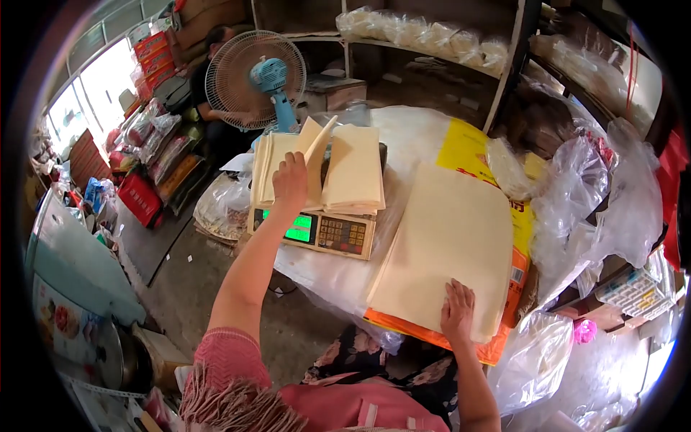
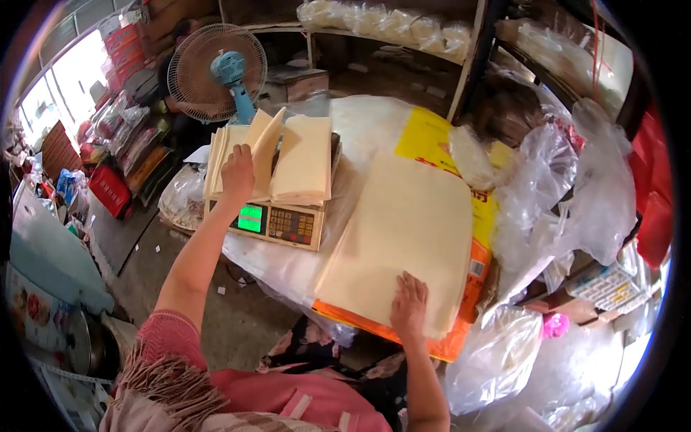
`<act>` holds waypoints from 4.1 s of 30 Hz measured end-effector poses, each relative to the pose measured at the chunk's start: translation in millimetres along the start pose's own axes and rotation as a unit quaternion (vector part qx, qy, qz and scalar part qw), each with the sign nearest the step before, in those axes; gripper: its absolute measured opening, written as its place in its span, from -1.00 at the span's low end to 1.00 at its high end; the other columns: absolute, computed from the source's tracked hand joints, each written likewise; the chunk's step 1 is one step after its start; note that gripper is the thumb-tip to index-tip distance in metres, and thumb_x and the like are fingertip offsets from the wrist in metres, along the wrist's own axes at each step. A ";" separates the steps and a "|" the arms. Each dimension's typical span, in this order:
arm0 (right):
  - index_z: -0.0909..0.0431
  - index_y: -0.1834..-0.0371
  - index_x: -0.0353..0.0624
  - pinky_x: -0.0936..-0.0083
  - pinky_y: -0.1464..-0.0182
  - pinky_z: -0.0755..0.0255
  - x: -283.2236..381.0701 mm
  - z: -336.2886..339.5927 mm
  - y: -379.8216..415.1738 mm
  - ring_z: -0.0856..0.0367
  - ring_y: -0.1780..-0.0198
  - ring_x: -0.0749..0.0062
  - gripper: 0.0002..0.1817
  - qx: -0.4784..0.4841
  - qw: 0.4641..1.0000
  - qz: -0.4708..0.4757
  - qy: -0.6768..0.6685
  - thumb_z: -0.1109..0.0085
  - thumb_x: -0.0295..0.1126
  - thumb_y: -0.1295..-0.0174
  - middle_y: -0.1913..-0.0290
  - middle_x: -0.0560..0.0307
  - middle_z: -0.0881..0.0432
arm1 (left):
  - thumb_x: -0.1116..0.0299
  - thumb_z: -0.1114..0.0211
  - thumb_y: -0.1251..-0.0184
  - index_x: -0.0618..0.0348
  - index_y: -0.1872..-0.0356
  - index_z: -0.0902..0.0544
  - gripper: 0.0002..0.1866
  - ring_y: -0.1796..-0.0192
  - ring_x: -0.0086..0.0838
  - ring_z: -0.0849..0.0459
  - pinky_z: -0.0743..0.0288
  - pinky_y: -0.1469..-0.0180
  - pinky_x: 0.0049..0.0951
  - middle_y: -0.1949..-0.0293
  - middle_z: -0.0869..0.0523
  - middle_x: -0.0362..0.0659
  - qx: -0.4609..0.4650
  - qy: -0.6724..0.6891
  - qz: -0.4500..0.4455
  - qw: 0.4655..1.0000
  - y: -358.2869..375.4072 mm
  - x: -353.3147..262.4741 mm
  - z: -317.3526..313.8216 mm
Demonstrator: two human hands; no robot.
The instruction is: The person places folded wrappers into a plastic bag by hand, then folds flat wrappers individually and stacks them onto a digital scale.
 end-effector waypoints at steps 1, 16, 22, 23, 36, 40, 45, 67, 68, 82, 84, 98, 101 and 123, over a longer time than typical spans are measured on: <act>-0.43 -0.13 -0.23 0.05 -0.38 -0.05 -0.9 -0.5 0.3 -0.28 -0.28 0.03 -0.61 0.000 1.000 -0.001 -0.003 0.02 -0.50 -0.20 -0.25 -0.01 -0.39 | 0.51 -0.30 -0.01 0.10 0.23 -0.47 -0.72 0.31 -0.23 -0.64 -0.61 0.30 -0.39 0.33 -0.54 -0.16 -0.003 -0.011 -0.004 1.000 1.9 -6.2 1.7; -0.42 -0.14 -0.19 0.06 -0.38 -0.06 3.4 1.2 -1.4 -0.28 -0.28 0.06 -0.58 -0.003 1.000 -0.009 0.008 0.01 -0.53 -0.16 -0.25 0.01 -0.38 | 0.64 -0.34 -0.08 0.34 -0.13 -0.49 -0.49 0.12 -0.44 -0.65 -0.54 0.05 -0.45 0.12 -0.68 -0.09 0.131 0.728 0.237 0.630 -67.0 -2.0 20.1; -0.42 -0.14 -0.20 0.06 -0.37 -0.07 6.8 4.8 -2.1 -0.30 -0.27 0.06 -0.57 -0.001 1.000 -0.008 0.015 0.00 -0.55 -0.15 -0.24 0.01 -0.39 | 0.51 -0.34 -0.07 0.30 0.05 -0.58 -0.64 0.24 -0.40 -0.66 -0.54 0.17 -0.41 0.27 -0.69 -0.06 0.215 0.602 0.189 0.746 -29.5 -52.3 -61.0; -0.42 -0.14 -0.20 0.06 -0.36 -0.08 7.2 5.3 -2.3 -0.30 -0.26 0.05 -0.57 -0.003 1.000 -0.006 0.015 0.00 -0.55 -0.15 -0.24 0.01 -0.39 | 0.49 -0.35 -0.05 0.30 0.07 -0.58 -0.64 0.26 -0.39 -0.66 -0.54 0.19 -0.40 0.28 -0.70 -0.06 0.218 0.565 0.159 0.780 -26.8 -52.1 -67.8; -0.52 0.02 -0.19 0.10 -0.24 -0.24 25.5 -4.0 -6.8 -0.41 -0.15 0.14 -0.70 0.047 0.997 -0.009 -0.056 -0.10 -0.47 -0.14 -0.06 0.04 -0.53 | 0.33 -0.35 -0.14 0.14 -0.18 -0.44 -0.46 -0.29 -0.12 -0.28 -0.20 -0.29 -0.16 -0.21 -0.44 -0.02 -0.078 0.399 0.028 0.913 23.2 -39.9 62.1; -0.60 0.20 -0.11 0.14 -0.16 -0.30 79.4 -11.8 -17.9 -0.53 0.01 0.29 -0.81 0.096 0.984 0.132 -0.066 -0.22 -0.34 -0.13 0.16 0.13 -0.61 | 0.43 -0.25 -0.21 0.19 -0.07 -0.51 -0.63 -0.17 -0.18 -0.42 -0.26 -0.23 -0.24 -0.08 -0.54 -0.06 -0.025 0.521 0.024 0.853 117.0 -68.6 78.2; -0.60 0.32 -0.09 0.17 -0.16 -0.31 100.1 -33.8 -23.7 -0.54 0.12 0.29 -0.83 0.121 0.973 0.198 0.015 -0.27 -0.29 -0.07 0.28 0.18 -0.58 | 0.46 -0.27 -0.21 0.20 -0.06 -0.53 -0.63 -0.14 -0.25 -0.47 -0.35 -0.16 -0.33 -0.08 -0.55 -0.07 0.099 0.560 0.054 0.821 197.3 -93.9 64.9; -0.33 -0.29 -0.20 0.39 -0.26 -0.28 61.5 -2.7 -42.8 -0.44 -0.24 0.20 -0.42 0.155 0.972 -0.023 -0.175 -0.12 -0.12 -0.29 -0.17 -0.12 -0.48 | 0.55 -0.27 -0.05 0.18 0.06 -0.59 -0.65 -0.22 -0.01 -0.41 -0.32 -0.23 -0.12 -0.06 -0.54 0.07 0.282 0.587 -0.205 0.731 213.8 -174.1 85.8; -0.19 -0.39 -0.12 0.24 -0.39 -0.12 66.1 -12.6 -26.5 -0.19 -0.42 0.05 -0.34 0.214 0.976 0.034 0.000 -0.09 -0.09 -0.28 -0.34 -0.12 -0.30 | 0.51 -0.29 -0.06 0.17 0.03 -0.58 -0.63 -0.28 0.02 -0.36 -0.28 -0.27 -0.08 -0.12 -0.50 0.09 0.278 0.552 -0.243 0.747 214.3 -183.9 87.3; -0.54 -0.04 -0.22 0.34 0.10 -0.53 70.5 77.1 -33.8 -0.64 0.17 0.11 -0.55 0.103 0.991 0.082 0.040 -0.07 -0.63 0.01 0.08 -0.07 -0.65 | 0.51 -0.35 -0.05 0.04 -0.33 -0.29 -0.26 -0.40 -0.04 -0.22 -0.09 -0.40 -0.06 -0.36 -0.22 0.12 0.270 0.686 -0.004 0.676 198.5 -179.8 85.8; -0.52 -0.08 -0.24 0.40 0.09 -0.53 68.1 67.8 -16.7 -0.64 0.13 0.13 -0.60 0.217 0.973 0.048 -0.055 -0.08 -0.54 -0.11 0.05 -0.10 -0.63 | 0.56 -0.31 -0.07 0.13 -0.24 -0.38 -0.38 -0.39 -0.05 -0.25 -0.15 -0.37 -0.12 -0.31 -0.31 0.11 0.217 0.624 -0.128 0.740 186.1 -179.7 96.8; -0.48 -0.03 -0.32 0.46 0.01 -0.46 -101.3 89.7 24.0 -0.59 0.06 0.43 -0.62 -0.017 0.846 -0.307 -0.436 -0.25 -0.37 -0.19 0.07 0.10 -0.63 | 0.43 -0.31 -0.22 0.26 0.10 -0.57 -0.75 0.27 -0.35 -0.68 -0.52 0.21 -0.42 0.28 -0.69 0.01 0.408 0.565 0.147 0.702 161.4 -172.3 45.0; -0.49 -0.01 -0.28 0.40 0.07 -0.47 -129.4 54.1 10.3 -0.63 0.17 0.30 -0.59 -0.081 0.909 -0.340 -0.227 -0.29 -0.34 -0.12 0.16 0.00 -0.66 | 0.39 -0.36 -0.13 0.14 -0.11 -0.47 -0.52 0.01 -0.18 -0.58 -0.47 0.02 -0.27 -0.05 -0.55 0.06 0.085 0.453 -0.056 0.886 142.1 -193.0 64.7; -0.34 -0.25 -0.12 0.00 -0.27 -0.19 54.1 50.7 -53.6 -0.38 -0.26 0.12 -0.50 0.072 0.997 -0.020 -0.003 0.00 -0.48 -0.17 -0.20 -0.03 -0.46 | 0.52 -0.36 0.07 0.15 0.07 -0.55 -0.58 -0.10 -0.16 -0.53 -0.27 -0.27 -0.18 0.05 -0.62 -0.04 0.053 0.565 -0.236 0.789 129.2 -185.2 146.0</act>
Point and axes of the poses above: each hand's wrist, its own y-axis away from the middle knuckle, its own z-axis out of the back of the hand, x = y × z, the point moved 6 cm from there along -y, towards the middle knuckle
